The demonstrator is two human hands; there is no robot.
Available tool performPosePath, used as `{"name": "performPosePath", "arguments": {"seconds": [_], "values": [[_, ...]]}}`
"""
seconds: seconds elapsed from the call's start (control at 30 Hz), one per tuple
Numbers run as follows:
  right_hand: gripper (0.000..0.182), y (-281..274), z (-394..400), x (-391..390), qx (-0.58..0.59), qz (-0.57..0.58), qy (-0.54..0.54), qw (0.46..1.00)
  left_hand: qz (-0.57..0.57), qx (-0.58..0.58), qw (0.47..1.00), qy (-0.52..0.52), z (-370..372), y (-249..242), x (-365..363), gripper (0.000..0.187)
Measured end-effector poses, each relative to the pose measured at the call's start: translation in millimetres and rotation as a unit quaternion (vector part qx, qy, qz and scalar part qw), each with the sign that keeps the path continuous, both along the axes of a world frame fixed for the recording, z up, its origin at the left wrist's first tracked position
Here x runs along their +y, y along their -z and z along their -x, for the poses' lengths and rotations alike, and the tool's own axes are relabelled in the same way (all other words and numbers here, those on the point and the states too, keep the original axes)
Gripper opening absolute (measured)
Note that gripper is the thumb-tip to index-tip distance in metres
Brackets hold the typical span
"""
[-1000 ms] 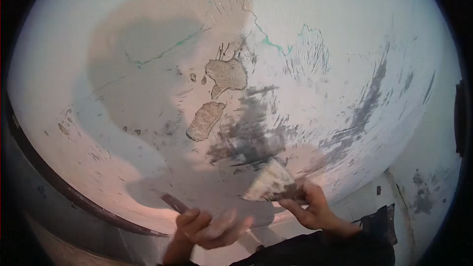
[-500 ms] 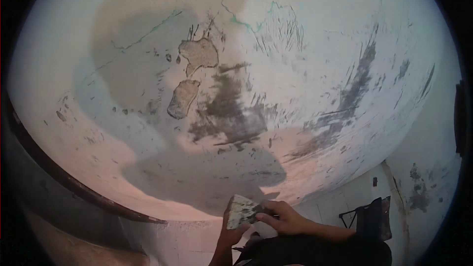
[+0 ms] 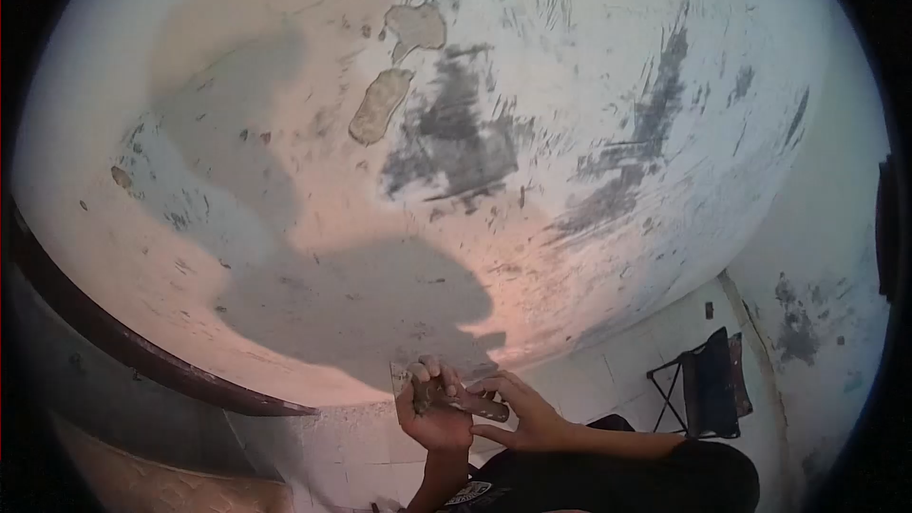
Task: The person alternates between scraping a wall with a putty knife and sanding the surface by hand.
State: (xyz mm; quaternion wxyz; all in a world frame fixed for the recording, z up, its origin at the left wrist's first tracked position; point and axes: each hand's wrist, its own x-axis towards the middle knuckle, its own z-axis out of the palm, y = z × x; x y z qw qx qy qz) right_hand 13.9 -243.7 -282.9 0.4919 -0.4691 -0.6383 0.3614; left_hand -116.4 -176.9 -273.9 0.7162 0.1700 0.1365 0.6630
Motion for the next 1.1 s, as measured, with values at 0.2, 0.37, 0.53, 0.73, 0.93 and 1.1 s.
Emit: {"name": "performPosePath", "arguments": {"seconds": [0.2,0.37,0.53,0.73,0.93,1.1], "values": [[0.029,17,72,-8,0.077,0.045,-0.069,0.994,-0.032,-0.051,0.997,-0.054,81,20,-30,0.023],[0.014,19,101,-9,0.009,0.022,-0.084,0.996,0.183,-0.073,0.936,-0.292,131,-9,-64,0.017],[0.016,14,113,-23,0.245,0.2,-0.035,0.948,0.086,0.238,0.967,-0.031,204,89,-97,0.02],[0.017,15,112,-36,0.032,0.039,-0.046,0.998,-0.17,0.432,0.885,-0.039,146,61,-98,0.034],[0.017,11,86,-32,-0.038,-0.059,-0.002,0.998,-0.181,0.502,0.844,-0.043,124,28,-98,0.015],[0.036,11,52,-36,0.128,0.251,-0.098,0.955,-0.017,0.419,0.908,-0.007,102,32,-113,0.013]]}}
